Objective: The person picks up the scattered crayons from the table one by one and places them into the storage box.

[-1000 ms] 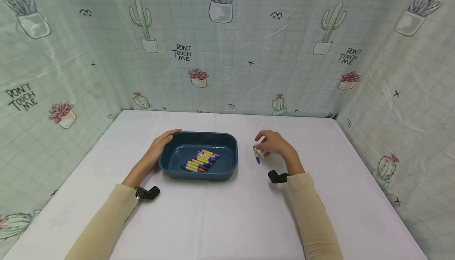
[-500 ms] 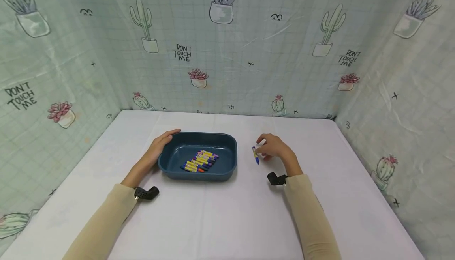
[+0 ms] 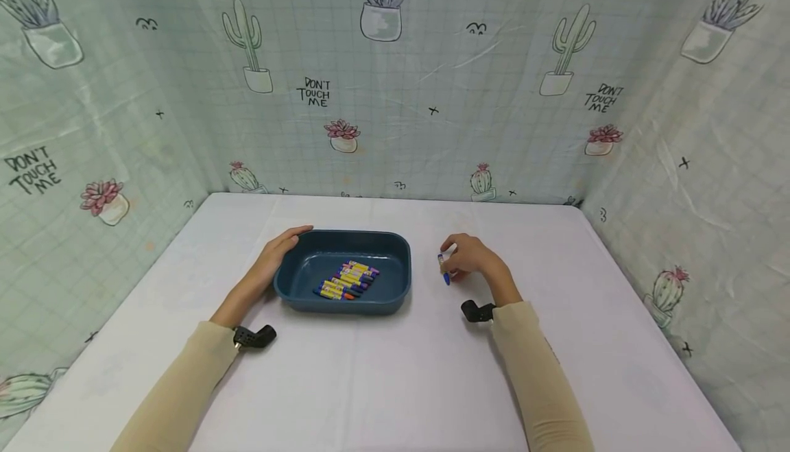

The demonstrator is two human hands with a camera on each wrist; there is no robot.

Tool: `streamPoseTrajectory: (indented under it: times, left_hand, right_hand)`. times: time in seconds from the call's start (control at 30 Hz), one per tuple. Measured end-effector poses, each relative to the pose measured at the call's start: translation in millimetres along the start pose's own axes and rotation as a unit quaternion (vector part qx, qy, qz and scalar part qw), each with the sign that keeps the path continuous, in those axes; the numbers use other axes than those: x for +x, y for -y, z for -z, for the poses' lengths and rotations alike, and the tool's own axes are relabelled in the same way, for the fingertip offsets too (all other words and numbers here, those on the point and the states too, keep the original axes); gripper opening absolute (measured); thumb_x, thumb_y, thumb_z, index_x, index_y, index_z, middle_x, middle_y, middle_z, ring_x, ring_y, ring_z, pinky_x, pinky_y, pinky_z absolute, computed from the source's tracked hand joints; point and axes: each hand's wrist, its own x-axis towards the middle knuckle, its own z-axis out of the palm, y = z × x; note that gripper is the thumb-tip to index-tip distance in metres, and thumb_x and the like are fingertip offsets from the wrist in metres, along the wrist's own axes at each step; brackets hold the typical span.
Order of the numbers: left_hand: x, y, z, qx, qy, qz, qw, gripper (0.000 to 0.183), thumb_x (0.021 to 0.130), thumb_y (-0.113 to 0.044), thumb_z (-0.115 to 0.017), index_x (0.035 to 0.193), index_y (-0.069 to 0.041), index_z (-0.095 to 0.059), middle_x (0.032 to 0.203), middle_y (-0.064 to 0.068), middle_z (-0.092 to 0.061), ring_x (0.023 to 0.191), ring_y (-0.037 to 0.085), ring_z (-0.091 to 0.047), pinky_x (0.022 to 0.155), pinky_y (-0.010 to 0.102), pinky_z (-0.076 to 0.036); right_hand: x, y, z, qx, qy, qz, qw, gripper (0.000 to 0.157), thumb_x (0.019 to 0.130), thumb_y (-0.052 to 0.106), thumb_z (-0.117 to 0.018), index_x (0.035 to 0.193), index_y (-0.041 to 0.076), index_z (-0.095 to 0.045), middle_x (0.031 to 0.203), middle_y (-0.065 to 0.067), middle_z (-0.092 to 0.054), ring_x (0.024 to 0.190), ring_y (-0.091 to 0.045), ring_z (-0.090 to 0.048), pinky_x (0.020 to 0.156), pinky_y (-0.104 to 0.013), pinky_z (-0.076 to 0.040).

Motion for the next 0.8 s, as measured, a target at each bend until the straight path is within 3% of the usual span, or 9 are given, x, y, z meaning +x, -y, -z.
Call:
streamPoseTrajectory:
  times: [0.33, 0.6, 0.8]
  left_hand:
    - [-10.4, -31.1, 2.3, 0.004, 0.015, 0.011, 0.9998, 0.046, 0.113, -0.015, -0.031, 0.155, 0.0, -0.043, 0.164, 0.021, -0.038, 0.157, 0.04, -0.029, 0.13, 0.057, -0.019]
    - [-3.8, -5.3, -0.1, -0.008, 0.001, 0.004, 1.0, 0.047, 0.114, -0.025, -0.03, 0.157, -0.009, -0.043, 0.166, 0.015, -0.038, 0.158, 0.036, -0.027, 0.131, 0.057, -0.016]
    - [-2.2, 0.9, -0.3, -0.006, -0.001, -0.007, 1.0, 0.047, 0.114, -0.028, -0.031, 0.156, -0.012, -0.045, 0.165, 0.012, -0.04, 0.158, 0.034, -0.029, 0.131, 0.057, -0.017]
  right_hand:
    - [-1.7, 4.5, -2.3, -0.017, 0.011, 0.0, 1.0, 0.052, 0.09, 0.018, -0.079, 0.135, 0.001, -0.06, 0.118, -0.023, -0.068, 0.078, -0.02, -0.07, 0.076, -0.031, -0.064]
    - [-1.1, 4.3, -3.2, -0.017, 0.014, 0.003, 1.0, 0.051, 0.088, 0.013, -0.08, 0.134, 0.001, -0.06, 0.12, -0.023, -0.067, 0.076, -0.02, -0.07, 0.076, -0.031, -0.065]
    - [-0.9, 3.2, -2.0, -0.008, 0.017, 0.002, 1.0, 0.051, 0.088, 0.011, -0.079, 0.135, 0.002, -0.059, 0.118, -0.023, -0.067, 0.075, -0.02, -0.07, 0.075, -0.032, -0.065]
